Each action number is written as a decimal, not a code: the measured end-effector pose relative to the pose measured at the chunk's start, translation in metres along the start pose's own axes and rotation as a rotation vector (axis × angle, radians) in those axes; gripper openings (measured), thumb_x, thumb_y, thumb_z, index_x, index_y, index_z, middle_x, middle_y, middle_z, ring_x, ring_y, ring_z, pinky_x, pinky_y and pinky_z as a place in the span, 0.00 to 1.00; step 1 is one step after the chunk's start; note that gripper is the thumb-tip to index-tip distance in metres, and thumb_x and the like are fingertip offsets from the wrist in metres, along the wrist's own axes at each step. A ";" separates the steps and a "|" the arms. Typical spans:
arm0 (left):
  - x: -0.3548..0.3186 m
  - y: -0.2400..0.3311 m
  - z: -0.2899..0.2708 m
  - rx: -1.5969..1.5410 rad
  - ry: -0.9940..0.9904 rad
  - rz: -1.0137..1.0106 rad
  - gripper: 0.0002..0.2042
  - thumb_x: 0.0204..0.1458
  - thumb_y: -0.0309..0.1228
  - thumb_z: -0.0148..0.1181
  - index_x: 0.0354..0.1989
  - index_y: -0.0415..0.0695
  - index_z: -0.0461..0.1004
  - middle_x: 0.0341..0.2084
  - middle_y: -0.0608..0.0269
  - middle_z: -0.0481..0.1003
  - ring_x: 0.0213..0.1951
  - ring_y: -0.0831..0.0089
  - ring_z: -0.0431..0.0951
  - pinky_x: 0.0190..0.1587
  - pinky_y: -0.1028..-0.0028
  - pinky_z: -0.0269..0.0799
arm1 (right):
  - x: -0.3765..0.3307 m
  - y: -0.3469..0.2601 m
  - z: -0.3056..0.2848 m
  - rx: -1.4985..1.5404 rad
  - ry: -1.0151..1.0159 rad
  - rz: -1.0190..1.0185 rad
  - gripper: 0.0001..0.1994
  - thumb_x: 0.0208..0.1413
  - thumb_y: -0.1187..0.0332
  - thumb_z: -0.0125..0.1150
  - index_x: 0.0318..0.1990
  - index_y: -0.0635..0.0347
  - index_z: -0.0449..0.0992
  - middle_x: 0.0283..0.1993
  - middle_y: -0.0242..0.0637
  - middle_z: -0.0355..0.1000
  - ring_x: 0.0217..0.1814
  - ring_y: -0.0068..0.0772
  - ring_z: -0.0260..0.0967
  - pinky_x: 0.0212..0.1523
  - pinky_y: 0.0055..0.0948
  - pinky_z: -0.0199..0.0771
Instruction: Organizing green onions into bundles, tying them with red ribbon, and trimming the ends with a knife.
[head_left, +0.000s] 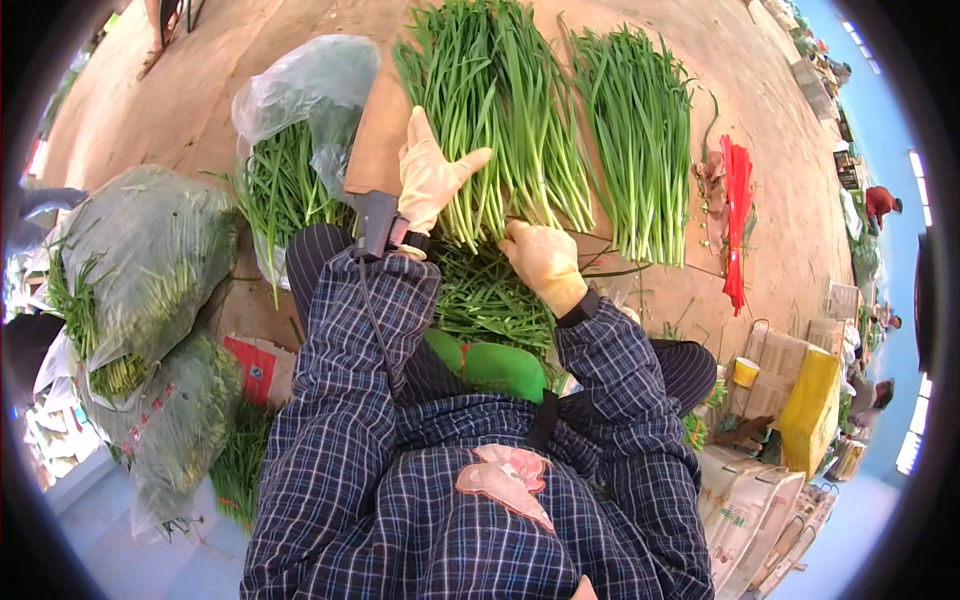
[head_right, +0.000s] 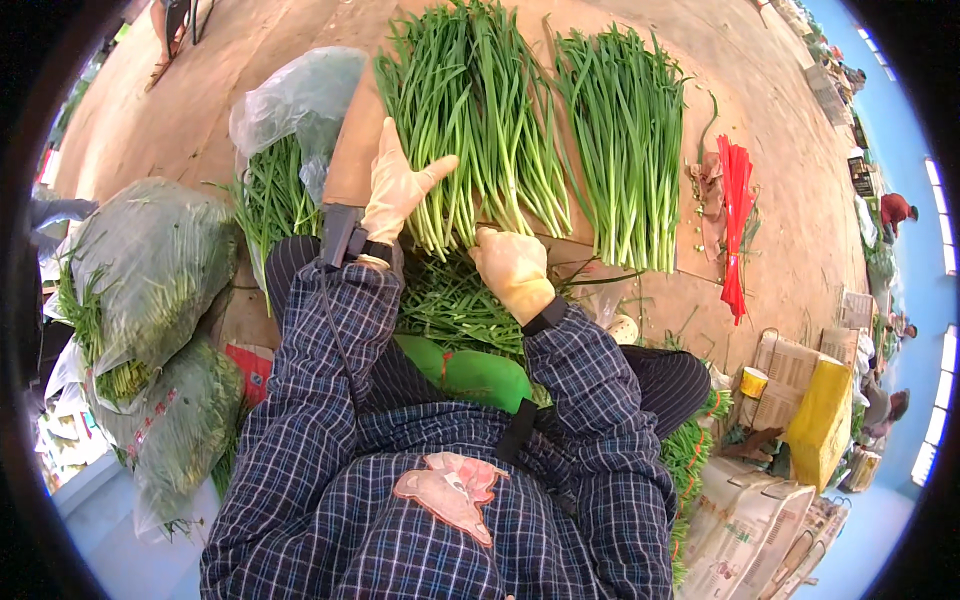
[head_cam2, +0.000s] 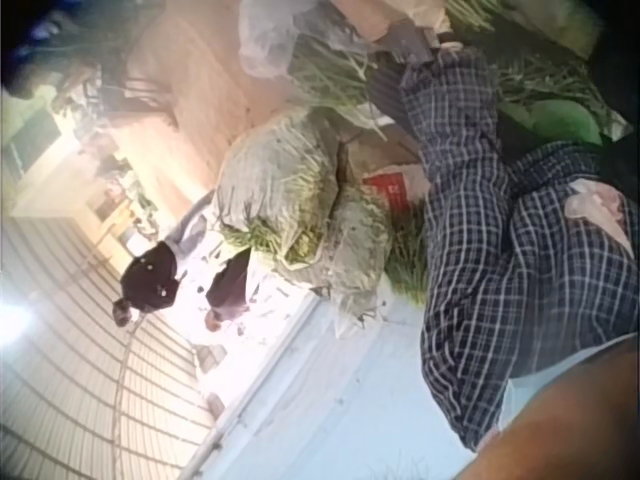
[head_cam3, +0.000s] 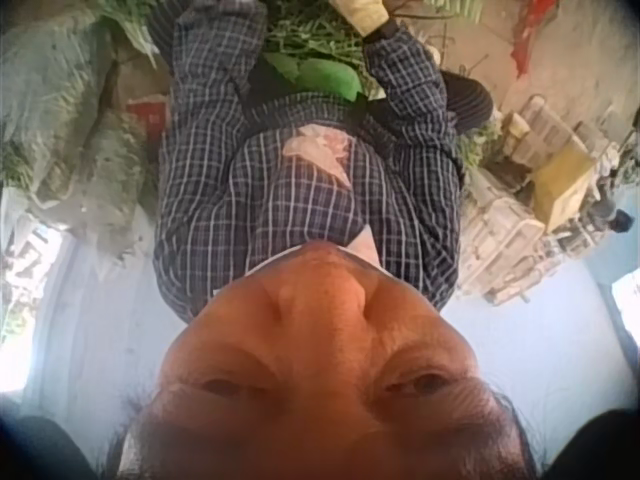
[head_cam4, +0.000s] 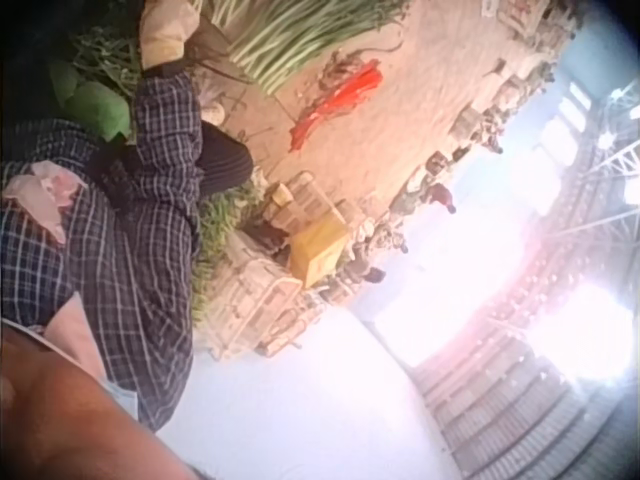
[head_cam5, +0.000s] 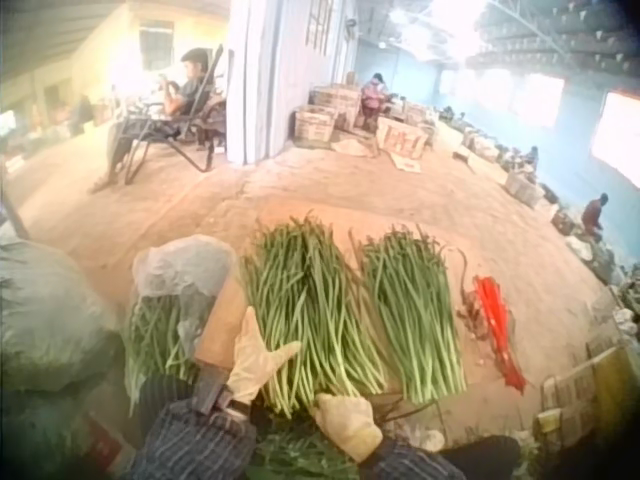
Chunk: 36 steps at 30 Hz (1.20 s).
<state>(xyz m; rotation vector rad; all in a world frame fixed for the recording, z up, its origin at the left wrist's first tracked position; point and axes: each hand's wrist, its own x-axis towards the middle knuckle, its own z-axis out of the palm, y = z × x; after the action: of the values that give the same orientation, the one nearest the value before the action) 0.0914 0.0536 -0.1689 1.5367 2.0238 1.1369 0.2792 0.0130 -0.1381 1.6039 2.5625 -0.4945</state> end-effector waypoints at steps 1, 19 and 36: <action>-0.002 0.003 0.003 0.079 -0.025 -0.010 0.56 0.32 0.50 0.70 0.64 0.31 0.40 0.61 0.38 0.50 0.56 0.41 0.58 0.58 0.57 0.57 | -0.002 0.001 0.000 0.017 0.022 -0.026 0.12 0.51 0.57 0.56 0.35 0.54 0.75 0.26 0.44 0.74 0.32 0.46 0.73 0.34 0.41 0.70; -0.004 -0.014 0.016 0.183 -0.063 0.099 0.52 0.29 0.32 0.66 0.66 0.42 0.40 0.61 0.48 0.52 0.52 0.45 0.59 0.55 0.57 0.59 | -0.024 0.014 0.023 -0.127 0.050 -0.224 0.06 0.50 0.64 0.53 0.27 0.52 0.75 0.24 0.38 0.73 0.27 0.43 0.73 0.30 0.42 0.71; -0.008 -0.004 0.010 0.259 -0.050 0.085 0.50 0.35 0.45 0.65 0.65 0.38 0.42 0.61 0.42 0.52 0.55 0.43 0.59 0.56 0.56 0.58 | 0.012 -0.027 0.018 0.005 0.350 -0.076 0.08 0.51 0.64 0.54 0.22 0.54 0.72 0.20 0.41 0.72 0.21 0.46 0.71 0.24 0.41 0.71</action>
<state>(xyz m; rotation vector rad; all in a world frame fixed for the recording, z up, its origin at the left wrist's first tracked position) 0.0986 0.0494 -0.1802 1.7709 2.1575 0.8824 0.2480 0.0069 -0.1514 1.7352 2.8799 -0.2407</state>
